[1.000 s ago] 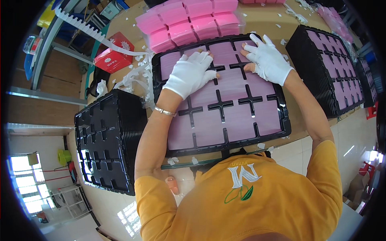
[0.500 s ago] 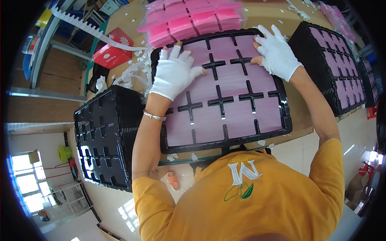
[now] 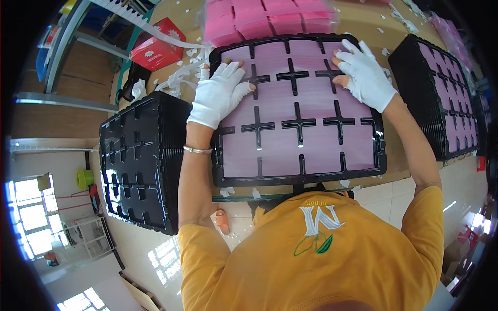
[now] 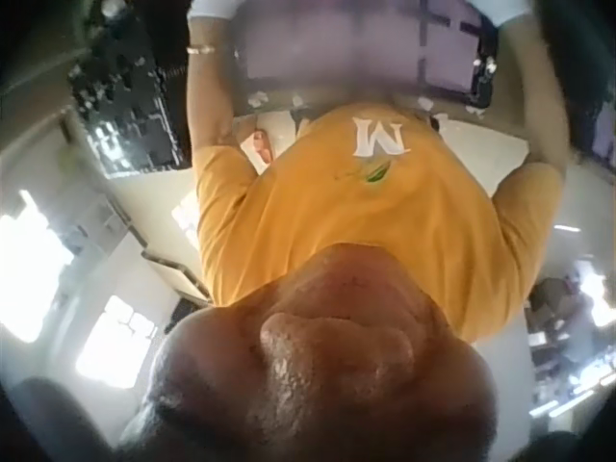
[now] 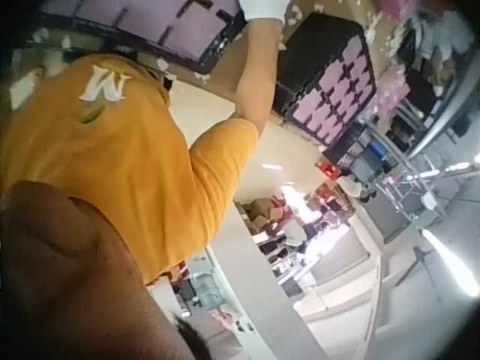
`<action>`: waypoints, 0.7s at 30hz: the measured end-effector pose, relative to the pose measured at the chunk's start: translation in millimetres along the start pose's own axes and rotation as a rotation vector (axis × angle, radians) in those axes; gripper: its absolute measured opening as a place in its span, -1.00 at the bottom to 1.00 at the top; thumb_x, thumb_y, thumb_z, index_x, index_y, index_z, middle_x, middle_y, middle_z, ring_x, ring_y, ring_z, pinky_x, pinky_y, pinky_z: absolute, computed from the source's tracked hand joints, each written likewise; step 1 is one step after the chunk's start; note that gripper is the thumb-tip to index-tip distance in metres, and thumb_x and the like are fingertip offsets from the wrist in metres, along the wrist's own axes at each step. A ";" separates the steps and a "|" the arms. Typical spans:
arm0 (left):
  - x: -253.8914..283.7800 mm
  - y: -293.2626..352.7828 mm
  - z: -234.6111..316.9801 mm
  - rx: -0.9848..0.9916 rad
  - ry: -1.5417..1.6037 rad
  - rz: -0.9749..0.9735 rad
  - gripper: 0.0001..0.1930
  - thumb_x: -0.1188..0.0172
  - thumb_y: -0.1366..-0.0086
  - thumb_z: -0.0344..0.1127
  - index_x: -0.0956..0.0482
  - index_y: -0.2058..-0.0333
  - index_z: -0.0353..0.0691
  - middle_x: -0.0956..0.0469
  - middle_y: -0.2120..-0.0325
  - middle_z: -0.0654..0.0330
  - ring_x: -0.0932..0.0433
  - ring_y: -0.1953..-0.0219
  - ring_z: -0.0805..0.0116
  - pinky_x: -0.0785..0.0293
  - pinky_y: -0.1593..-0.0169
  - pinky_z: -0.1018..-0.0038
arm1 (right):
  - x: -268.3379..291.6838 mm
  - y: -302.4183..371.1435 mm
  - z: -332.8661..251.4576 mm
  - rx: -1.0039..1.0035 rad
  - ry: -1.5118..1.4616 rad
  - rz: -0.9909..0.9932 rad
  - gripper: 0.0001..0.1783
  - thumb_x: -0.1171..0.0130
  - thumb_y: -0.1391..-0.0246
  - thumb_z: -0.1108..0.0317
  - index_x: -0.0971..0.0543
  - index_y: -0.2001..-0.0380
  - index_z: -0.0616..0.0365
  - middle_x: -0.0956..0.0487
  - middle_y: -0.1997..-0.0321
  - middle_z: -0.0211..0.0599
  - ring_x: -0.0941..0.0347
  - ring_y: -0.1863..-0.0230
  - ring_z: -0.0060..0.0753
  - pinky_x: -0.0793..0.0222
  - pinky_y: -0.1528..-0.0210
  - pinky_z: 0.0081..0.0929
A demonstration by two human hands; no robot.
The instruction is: The person assembles black plastic trays by first peeling off small white protective stickers from the surface. They then pick up pink plastic inserts and place them into the black trays, pressing down to secure them. The process is repeated for multiple units on a workbench.
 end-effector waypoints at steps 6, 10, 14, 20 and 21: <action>11.6 -0.1 -8.1 0.056 -0.174 0.031 -0.43 0.09 -0.36 0.19 -0.57 -0.04 -0.14 -0.48 -0.15 0.24 -0.32 -0.25 0.10 -0.01 -0.32 -0.15 | 3.7 2.8 11.4 -0.044 0.089 0.012 -0.43 -0.11 -0.15 -0.07 -0.62 0.04 0.23 -0.54 -0.10 -0.16 -0.23 -0.34 0.00 0.05 -0.42 0.08; 17.6 -4.0 -12.7 0.117 -0.211 -0.042 -0.48 0.04 -0.33 0.18 -0.60 0.06 -0.13 -0.51 -0.10 0.20 -0.33 -0.23 0.06 -0.06 -0.30 -0.15 | 7.2 -13.2 7.1 -0.145 0.289 -0.146 -0.41 -0.11 -0.13 -0.11 -0.62 0.06 0.21 -0.55 -0.05 -0.17 -0.21 -0.34 -0.06 0.06 -0.42 0.05; 23.0 -10.7 8.7 -0.067 -0.081 0.116 -0.48 0.02 -0.33 0.18 -0.57 0.03 -0.13 -0.50 -0.11 0.17 -0.35 -0.24 0.05 -0.09 -0.30 -0.11 | 26.7 -40.0 -35.7 0.127 0.072 0.120 -0.43 -0.13 -0.11 -0.11 -0.62 0.09 0.21 -0.52 -0.03 -0.20 -0.17 -0.36 -0.06 0.05 -0.40 0.06; 2.6 -33.5 54.5 -0.247 -0.010 0.063 -0.39 0.05 -0.33 0.21 -0.48 -0.11 -0.16 -0.44 -0.16 0.14 -0.35 -0.24 0.10 -0.11 -0.32 0.00 | -9.8 -75.2 -63.8 0.207 0.013 0.017 -0.36 0.02 -0.20 -0.18 -0.62 0.02 0.20 -0.45 -0.22 -0.20 -0.11 -0.40 0.00 0.08 -0.42 0.07; -0.1 -35.4 54.3 -0.242 -0.034 0.077 -0.37 0.04 -0.32 0.23 -0.48 -0.11 -0.17 -0.47 -0.13 0.14 -0.37 -0.23 0.14 -0.13 -0.32 0.02 | -14.2 -74.5 -60.9 0.192 0.061 -0.040 -0.33 0.09 -0.23 -0.20 -0.62 0.01 0.18 -0.42 -0.28 -0.22 -0.09 -0.41 -0.01 0.07 -0.42 0.05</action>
Point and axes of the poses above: each hand's wrist, its own y-axis away from the middle knuckle, its own x-axis out of the back of the hand, z = x × y, the point moved 9 cm from there along -y, towards the middle knuckle
